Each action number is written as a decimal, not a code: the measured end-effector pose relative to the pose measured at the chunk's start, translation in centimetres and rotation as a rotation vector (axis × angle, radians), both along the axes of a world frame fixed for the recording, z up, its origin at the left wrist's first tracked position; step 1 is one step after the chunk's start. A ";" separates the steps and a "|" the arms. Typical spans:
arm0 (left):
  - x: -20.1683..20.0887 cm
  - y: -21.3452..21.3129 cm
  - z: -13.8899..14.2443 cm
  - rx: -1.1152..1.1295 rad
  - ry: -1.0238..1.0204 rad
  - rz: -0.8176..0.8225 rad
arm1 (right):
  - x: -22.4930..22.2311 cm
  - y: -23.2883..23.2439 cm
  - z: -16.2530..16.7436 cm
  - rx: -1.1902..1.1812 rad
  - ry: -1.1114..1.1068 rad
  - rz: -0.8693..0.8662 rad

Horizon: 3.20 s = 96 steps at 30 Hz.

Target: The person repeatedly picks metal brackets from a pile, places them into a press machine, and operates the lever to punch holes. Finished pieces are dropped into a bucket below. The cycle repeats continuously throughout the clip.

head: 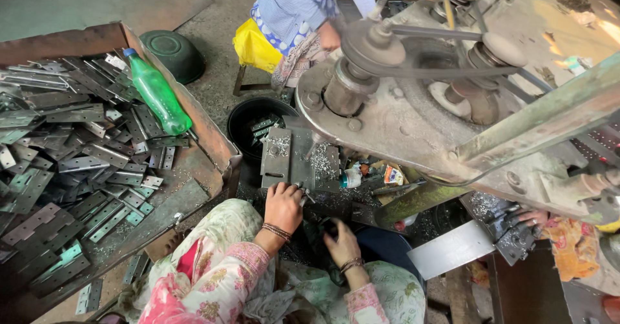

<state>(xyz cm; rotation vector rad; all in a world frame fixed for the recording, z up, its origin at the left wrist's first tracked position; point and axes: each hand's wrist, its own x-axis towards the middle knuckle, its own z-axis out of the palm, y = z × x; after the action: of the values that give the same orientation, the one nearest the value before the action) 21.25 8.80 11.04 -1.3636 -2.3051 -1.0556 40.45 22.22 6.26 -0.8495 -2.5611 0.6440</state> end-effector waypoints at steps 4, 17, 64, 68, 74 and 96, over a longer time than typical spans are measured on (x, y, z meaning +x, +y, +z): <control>-0.9 1.3 -1.3 0.107 -0.561 0.031 | -2.3 3.0 0.6 -0.516 0.272 -0.137; -5.2 2.3 1.5 -0.473 -0.166 0.119 | -9.2 1.1 2.7 0.266 -0.007 0.135; -6.1 7.3 -1.9 -0.665 0.108 0.107 | 1.7 -4.8 -2.7 -0.124 -0.704 -0.093; -7.2 8.8 -2.1 -0.681 0.114 0.137 | 1.6 -5.0 -3.2 -0.081 -0.768 -0.093; -7.7 9.3 -3.5 -0.626 0.151 0.149 | 1.7 -6.0 -4.5 -0.225 -0.779 -0.232; -8.6 11.1 -2.8 -0.641 0.149 0.095 | 2.1 -6.2 -6.9 -0.224 -0.683 -0.217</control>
<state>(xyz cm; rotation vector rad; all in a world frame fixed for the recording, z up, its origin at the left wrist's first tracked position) 12.60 19.93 8.20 -1.4443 -2.6696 -0.1625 42.59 16.05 -0.68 -1.6351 -2.9363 0.6636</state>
